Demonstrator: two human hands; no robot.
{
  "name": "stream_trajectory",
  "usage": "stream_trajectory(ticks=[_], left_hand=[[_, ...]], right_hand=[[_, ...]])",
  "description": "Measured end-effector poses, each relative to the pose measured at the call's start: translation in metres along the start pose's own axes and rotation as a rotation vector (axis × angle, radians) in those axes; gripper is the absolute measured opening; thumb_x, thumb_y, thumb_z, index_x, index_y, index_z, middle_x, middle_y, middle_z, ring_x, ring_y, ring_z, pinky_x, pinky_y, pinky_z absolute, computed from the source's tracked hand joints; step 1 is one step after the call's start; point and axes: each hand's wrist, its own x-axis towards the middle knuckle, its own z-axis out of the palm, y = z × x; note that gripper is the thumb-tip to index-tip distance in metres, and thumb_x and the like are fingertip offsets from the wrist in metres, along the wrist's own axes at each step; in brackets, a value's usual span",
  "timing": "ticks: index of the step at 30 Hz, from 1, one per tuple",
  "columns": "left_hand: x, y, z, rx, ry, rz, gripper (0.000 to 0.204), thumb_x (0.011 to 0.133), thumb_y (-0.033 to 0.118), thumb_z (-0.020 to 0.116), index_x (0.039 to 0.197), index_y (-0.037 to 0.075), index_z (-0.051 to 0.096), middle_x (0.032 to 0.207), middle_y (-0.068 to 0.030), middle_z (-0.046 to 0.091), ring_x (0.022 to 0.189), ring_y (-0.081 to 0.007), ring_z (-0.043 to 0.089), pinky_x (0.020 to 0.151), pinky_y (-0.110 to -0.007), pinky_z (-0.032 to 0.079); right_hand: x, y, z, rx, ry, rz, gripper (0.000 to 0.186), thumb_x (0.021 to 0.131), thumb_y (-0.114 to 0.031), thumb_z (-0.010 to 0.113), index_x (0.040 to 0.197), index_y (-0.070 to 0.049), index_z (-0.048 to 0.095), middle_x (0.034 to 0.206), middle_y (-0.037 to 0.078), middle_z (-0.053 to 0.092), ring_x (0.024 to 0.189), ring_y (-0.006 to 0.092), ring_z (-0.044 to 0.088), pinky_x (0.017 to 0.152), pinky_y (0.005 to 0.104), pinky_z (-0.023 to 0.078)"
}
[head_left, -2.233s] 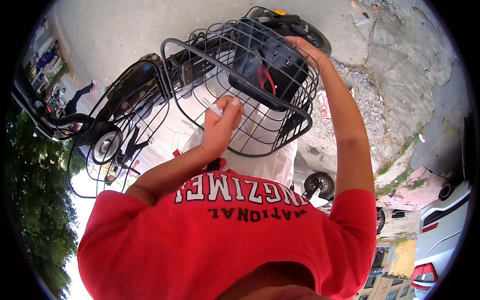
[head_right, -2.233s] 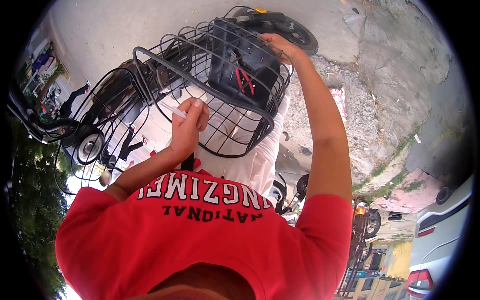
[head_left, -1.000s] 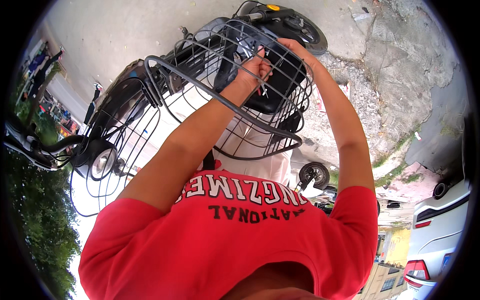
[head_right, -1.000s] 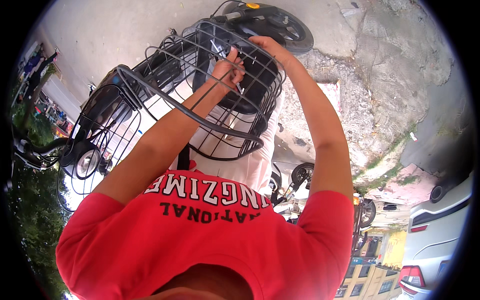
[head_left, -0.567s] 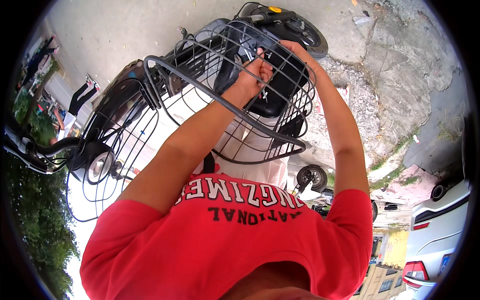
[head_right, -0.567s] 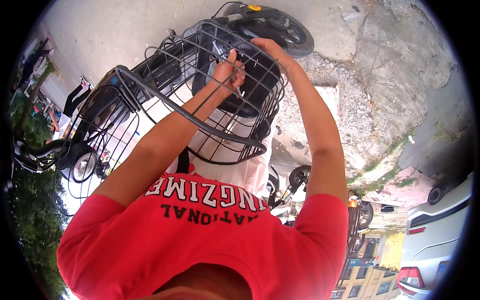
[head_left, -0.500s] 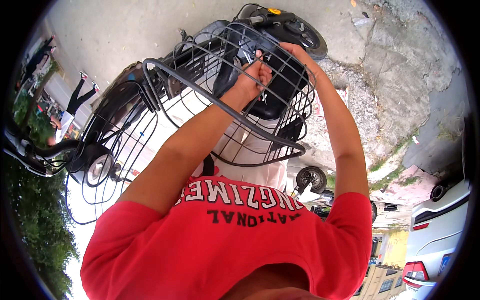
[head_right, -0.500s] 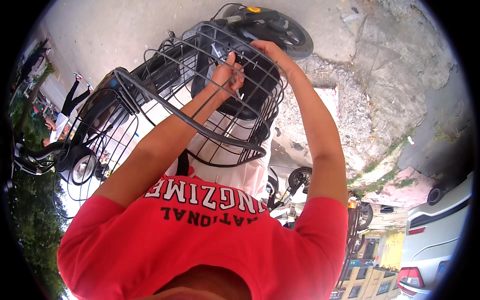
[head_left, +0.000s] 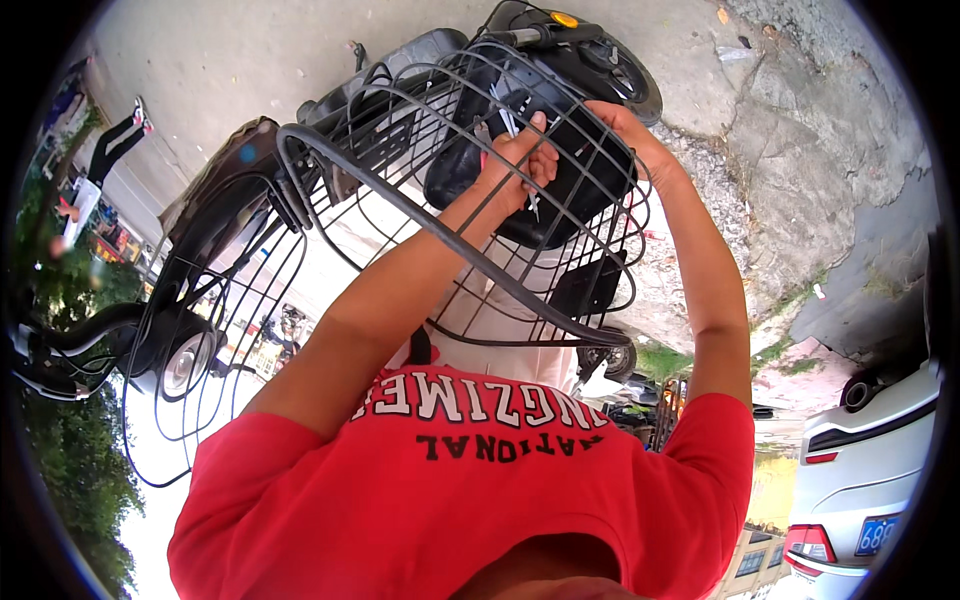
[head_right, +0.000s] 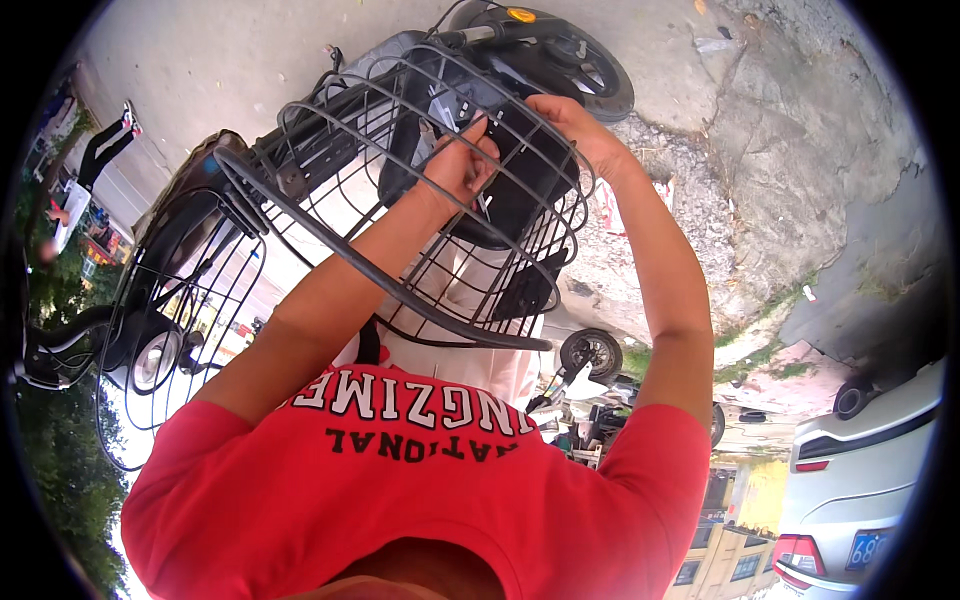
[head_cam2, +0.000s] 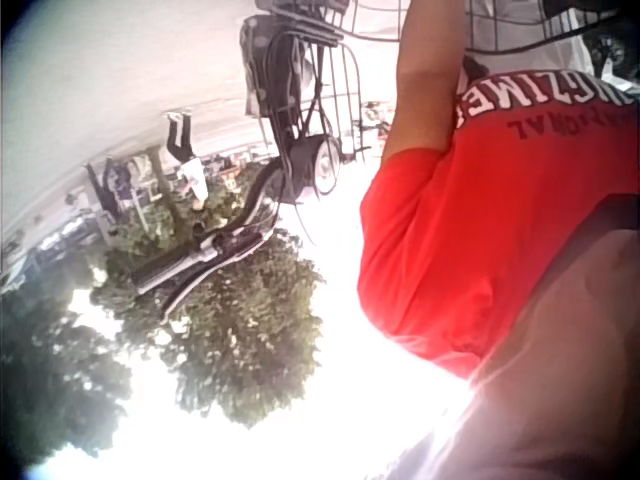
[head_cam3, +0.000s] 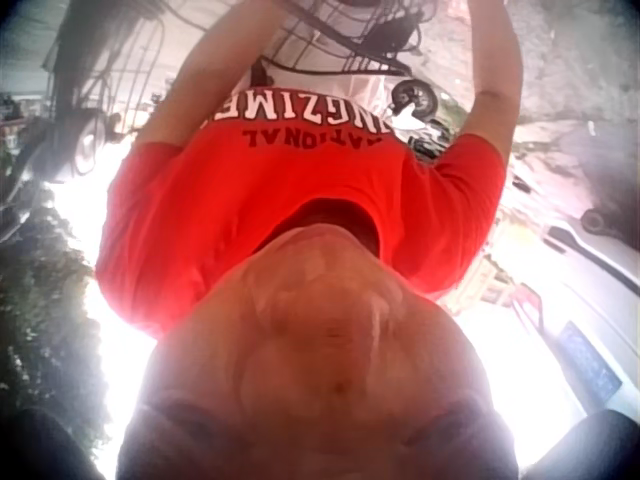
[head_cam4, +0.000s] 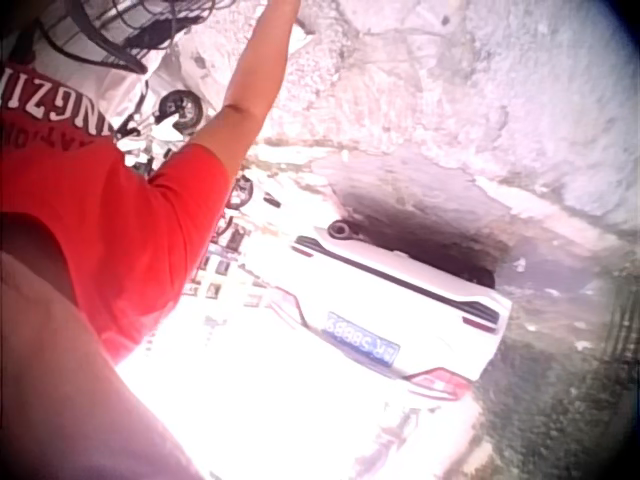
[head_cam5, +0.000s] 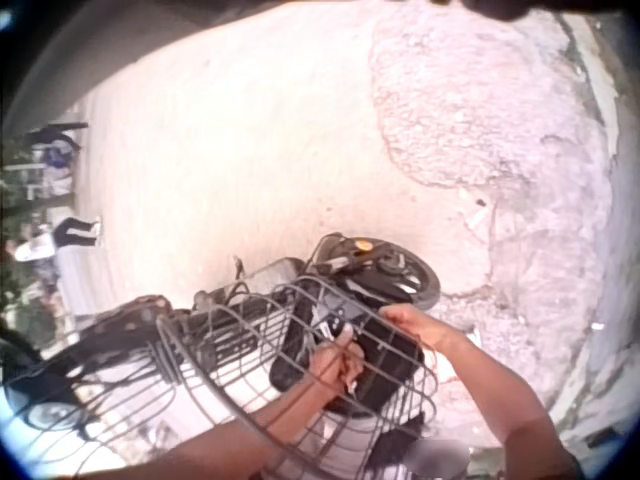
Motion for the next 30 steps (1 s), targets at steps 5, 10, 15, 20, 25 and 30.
stream_trajectory(ticks=[5,10,15,20,25,30], left_hand=[[-0.012,0.007,-0.004,0.127,0.032,-0.02,0.055,0.082,0.051,0.054,0.058,0.001,0.053,0.045,-0.011,0.05,0.034,-0.0144,0.043,0.032,-0.025,0.028],[-0.012,0.01,0.01,0.17,0.068,-0.04,0.056,0.083,0.051,0.051,0.057,0.001,0.053,0.044,-0.0101,0.049,0.035,-0.0146,0.044,0.032,-0.025,0.029],[-0.011,0.008,0.007,0.206,0.051,-0.04,0.057,0.084,0.052,0.05,0.058,0.001,0.053,0.043,-0.0101,0.048,0.035,-0.0154,0.044,0.033,-0.026,0.03],[-0.008,0.007,0.004,0.179,0.003,-0.003,0.057,0.084,0.05,0.049,0.057,0.0,0.052,0.044,-0.0111,0.048,0.033,-0.0164,0.041,0.031,-0.027,0.029],[-0.007,0.006,0.006,0.182,0.02,0.017,0.058,0.084,0.05,0.05,0.058,-0.001,0.052,0.045,-0.0122,0.048,0.031,-0.0171,0.039,0.03,-0.028,0.029],[-0.013,0.01,0.009,0.213,0.058,0.025,0.055,0.086,0.048,0.049,0.057,0.001,0.052,0.044,-0.0113,0.049,0.03,-0.016,0.04,0.029,-0.026,0.027]], right_hand=[[0.002,0.007,0.002,-0.036,-0.033,0.023,0.03,0.083,-0.017,0.059,0.109,-0.001,0.054,0.095,-0.002,0.058,0.084,0.0022,0.053,0.073,0.0177,0.046],[0.001,0.006,0.003,0.138,0.032,0.076,0.02,0.083,-0.013,0.057,0.1,-0.002,0.057,0.087,-0.001,0.06,0.077,0.0043,0.055,0.068,0.0191,0.046],[0.011,0.012,0.006,0.15,0.011,0.071,0.027,0.084,-0.018,0.058,0.107,-0.004,0.056,0.09,-0.002,0.06,0.078,0.0041,0.057,0.067,0.0188,0.048],[0.01,0.007,0.011,0.214,0.0,0.026,0.02,0.083,-0.012,0.059,0.1,-0.002,0.058,0.089,0.0,0.061,0.079,0.0058,0.057,0.07,0.0196,0.048],[0.002,0.004,0.009,0.261,0.037,0.048,0.021,0.082,-0.012,0.06,0.1,-0.003,0.058,0.089,0.001,0.061,0.08,0.006,0.058,0.07,0.0198,0.048],[0.003,0.005,0.01,0.197,0.044,0.072,0.022,0.083,-0.013,0.059,0.102,-0.003,0.058,0.089,0.001,0.061,0.079,0.0062,0.058,0.069,0.0203,0.049]])
